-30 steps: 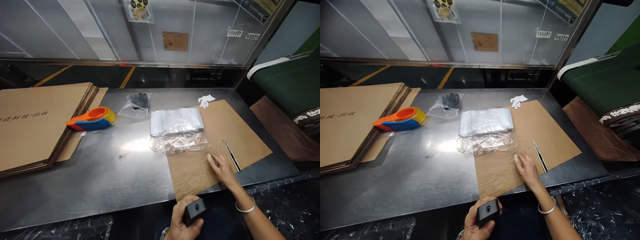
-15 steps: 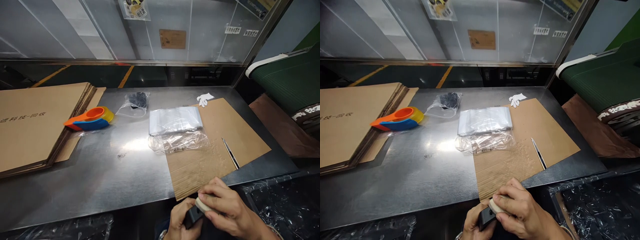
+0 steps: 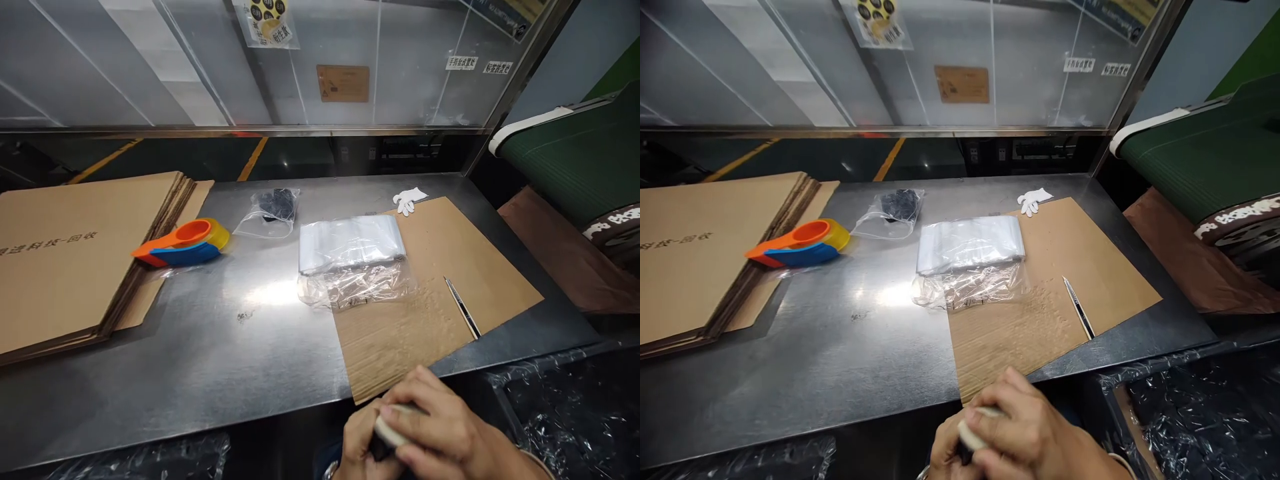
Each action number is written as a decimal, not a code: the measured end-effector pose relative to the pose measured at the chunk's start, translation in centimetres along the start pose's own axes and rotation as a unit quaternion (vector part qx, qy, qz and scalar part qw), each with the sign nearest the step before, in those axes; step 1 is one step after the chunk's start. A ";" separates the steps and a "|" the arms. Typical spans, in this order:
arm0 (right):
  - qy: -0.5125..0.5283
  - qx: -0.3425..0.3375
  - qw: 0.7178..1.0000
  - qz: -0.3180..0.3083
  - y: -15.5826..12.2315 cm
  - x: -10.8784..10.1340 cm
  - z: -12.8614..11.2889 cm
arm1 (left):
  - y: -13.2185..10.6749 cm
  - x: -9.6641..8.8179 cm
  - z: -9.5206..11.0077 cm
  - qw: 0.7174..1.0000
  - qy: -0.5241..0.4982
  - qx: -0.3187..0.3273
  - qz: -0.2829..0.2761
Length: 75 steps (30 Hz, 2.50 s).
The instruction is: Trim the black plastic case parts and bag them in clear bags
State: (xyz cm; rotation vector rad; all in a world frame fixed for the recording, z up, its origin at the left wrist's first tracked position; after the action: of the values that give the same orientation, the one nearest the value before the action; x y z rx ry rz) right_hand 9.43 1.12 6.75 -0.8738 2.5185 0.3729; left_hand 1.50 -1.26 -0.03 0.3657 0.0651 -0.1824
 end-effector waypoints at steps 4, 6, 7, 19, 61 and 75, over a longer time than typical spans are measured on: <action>-0.020 0.117 0.992 0.049 -1.5 -0.5 5.9 | -0.2 -0.4 -0.9 0.999 -0.015 -0.041 -0.019; -0.096 0.156 0.976 0.117 -2.7 -1.6 9.8 | -0.3 -0.4 -1.6 0.996 -0.035 -0.070 -0.031; -0.151 0.170 0.961 0.155 -3.3 -2.3 11.5 | -0.4 -0.3 -1.9 0.995 -0.045 -0.080 -0.035; 0.023 0.141 0.973 0.179 -2.2 -1.8 8.7 | -0.6 0.4 -3.1 0.979 -0.126 -0.152 -0.041; 0.307 0.261 0.868 0.290 -3.2 0.8 8.6 | -3.0 1.6 -6.2 0.954 -0.209 -0.206 0.060; -0.274 0.402 0.808 0.331 -9.9 -11.9 21.1 | 0.6 2.5 -7.2 0.646 -0.571 -0.470 0.191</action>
State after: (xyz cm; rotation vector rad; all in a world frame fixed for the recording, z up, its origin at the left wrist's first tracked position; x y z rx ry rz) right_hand 30.87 7.91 -6.69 0.4149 2.0079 -0.2336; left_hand 3.88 1.45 -6.82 -0.8474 -1.1569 0.0873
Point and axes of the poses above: each hand's wrist, its own y-axis towards the middle knuckle, its own x-axis out of the palm, z = x × y, the point moved 10 cm from there along y, towards the middle knuckle, and after that the axes turned 1 degree about z, right-handed, at the moved point
